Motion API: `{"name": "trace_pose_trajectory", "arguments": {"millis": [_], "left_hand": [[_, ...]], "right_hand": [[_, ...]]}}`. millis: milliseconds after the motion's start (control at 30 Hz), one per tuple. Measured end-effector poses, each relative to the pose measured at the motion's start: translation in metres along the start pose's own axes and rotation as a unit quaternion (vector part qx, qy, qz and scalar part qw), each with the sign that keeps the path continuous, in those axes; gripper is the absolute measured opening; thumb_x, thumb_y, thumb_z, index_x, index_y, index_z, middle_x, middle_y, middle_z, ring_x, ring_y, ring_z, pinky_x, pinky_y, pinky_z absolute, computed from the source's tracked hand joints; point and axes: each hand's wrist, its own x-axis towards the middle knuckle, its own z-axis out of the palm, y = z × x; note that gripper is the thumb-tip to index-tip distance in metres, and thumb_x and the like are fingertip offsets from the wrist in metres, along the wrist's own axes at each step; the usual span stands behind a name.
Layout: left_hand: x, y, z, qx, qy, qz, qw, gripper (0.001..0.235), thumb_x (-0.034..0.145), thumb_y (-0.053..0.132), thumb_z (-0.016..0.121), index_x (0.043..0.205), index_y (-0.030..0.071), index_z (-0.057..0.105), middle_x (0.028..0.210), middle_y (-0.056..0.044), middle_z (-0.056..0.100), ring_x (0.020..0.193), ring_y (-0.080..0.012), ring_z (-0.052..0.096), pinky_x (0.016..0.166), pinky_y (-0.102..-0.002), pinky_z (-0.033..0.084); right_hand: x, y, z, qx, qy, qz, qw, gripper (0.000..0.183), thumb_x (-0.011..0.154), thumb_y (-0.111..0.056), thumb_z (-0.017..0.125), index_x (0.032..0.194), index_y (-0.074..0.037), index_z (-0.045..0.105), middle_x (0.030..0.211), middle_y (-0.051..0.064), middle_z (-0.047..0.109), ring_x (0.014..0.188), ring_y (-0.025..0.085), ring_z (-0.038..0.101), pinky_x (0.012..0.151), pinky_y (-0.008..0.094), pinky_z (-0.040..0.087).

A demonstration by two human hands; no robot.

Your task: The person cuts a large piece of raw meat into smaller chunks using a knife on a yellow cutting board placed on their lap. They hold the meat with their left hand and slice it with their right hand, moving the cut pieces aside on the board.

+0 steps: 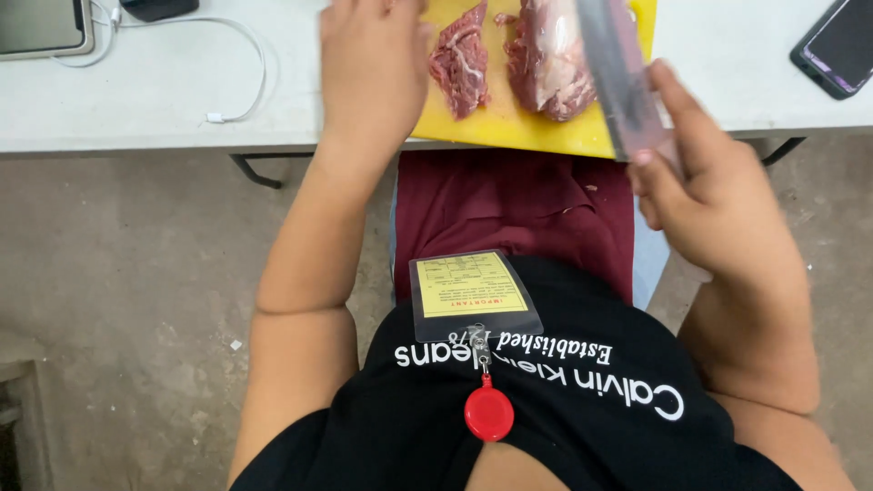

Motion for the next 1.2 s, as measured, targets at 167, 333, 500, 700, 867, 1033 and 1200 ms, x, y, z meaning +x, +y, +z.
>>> {"name": "trace_pose_trajectory", "arguments": {"millis": [167, 333, 500, 700, 867, 1033, 1200], "left_hand": [[0.026, 0.017, 0.056, -0.009, -0.139, -0.070, 0.988, 0.067, 0.086, 0.076, 0.084, 0.090, 0.012, 0.064, 0.074, -0.009, 0.068, 0.071, -0.0380, 0.068, 0.050, -0.052, 0.049], [0.041, 0.007, 0.051, -0.115, -0.245, -0.095, 0.958, 0.027, 0.082, 0.047, 0.075, 0.080, 0.021, 0.071, 0.074, -0.003, 0.073, 0.074, -0.0317, 0.069, 0.060, -0.048, 0.047], [0.028, 0.002, 0.016, -0.514, -0.216, -0.262, 0.788, 0.013, 0.085, 0.004, 0.055, 0.083, 0.014, 0.062, 0.071, 0.002, 0.065, 0.060, -0.0078, 0.063, 0.047, -0.026, 0.048], [0.016, -0.005, 0.001, -0.698, -0.180, -0.362, 0.592, 0.022, 0.091, -0.002, 0.046, 0.105, 0.004, 0.061, 0.083, -0.013, 0.065, 0.073, -0.0238, 0.068, 0.051, -0.036, 0.053], [0.003, -0.001, 0.009, -0.712, -0.206, -0.310, 0.595, 0.009, 0.102, 0.013, 0.063, 0.108, 0.007, 0.065, 0.090, -0.005, 0.068, 0.076, -0.0127, 0.067, 0.071, -0.028, 0.063], [0.013, 0.020, 0.012, -0.622, -0.093, -0.187, 0.755, 0.015, 0.095, 0.014, 0.080, 0.097, 0.010, 0.066, 0.081, 0.001, 0.060, 0.072, -0.0071, 0.062, 0.059, -0.022, 0.059], [0.006, 0.012, 0.019, -0.365, -0.080, -0.123, 0.919, 0.015, 0.099, 0.025, 0.069, 0.103, 0.012, 0.063, 0.091, -0.003, 0.059, 0.078, -0.0185, 0.058, 0.067, -0.035, 0.047]], "right_hand": [[-0.012, 0.014, -0.005, 0.093, 0.070, -0.031, 0.993, 0.069, 0.107, 0.005, 0.045, 0.172, -0.011, 0.028, 0.073, 0.007, 0.052, 0.058, 0.014, 0.051, 0.072, 0.027, 0.045], [-0.007, 0.028, -0.006, 0.088, 0.045, -0.040, 0.994, 0.070, 0.105, 0.000, 0.049, 0.170, -0.013, 0.026, 0.069, 0.005, 0.056, 0.057, 0.012, 0.053, 0.068, 0.028, 0.049], [0.000, 0.037, 0.008, 0.117, -0.049, -0.029, 0.992, 0.070, 0.103, -0.003, 0.049, 0.168, -0.015, 0.027, 0.076, 0.007, 0.058, 0.055, 0.015, 0.055, 0.061, 0.031, 0.052], [0.015, 0.017, 0.035, -0.035, -0.128, 0.046, 0.990, 0.074, 0.100, -0.015, 0.045, 0.169, -0.027, 0.022, 0.087, 0.025, 0.068, 0.077, 0.043, 0.063, 0.075, 0.047, 0.047], [0.026, 0.022, 0.041, -0.091, -0.077, 0.013, 0.993, 0.071, 0.101, -0.016, 0.044, 0.168, -0.023, 0.023, 0.093, 0.037, 0.066, 0.087, 0.058, 0.059, 0.072, 0.056, 0.044], [0.030, 0.020, 0.037, -0.058, -0.058, 0.041, 0.996, 0.069, 0.104, -0.015, 0.043, 0.169, -0.024, 0.022, 0.084, 0.028, 0.063, 0.082, 0.045, 0.056, 0.071, 0.046, 0.040], [0.021, 0.022, 0.032, 0.051, -0.030, 0.036, 0.998, 0.066, 0.104, -0.010, 0.045, 0.167, -0.022, 0.029, 0.083, 0.009, 0.066, 0.070, 0.025, 0.059, 0.076, 0.036, 0.048]]}}
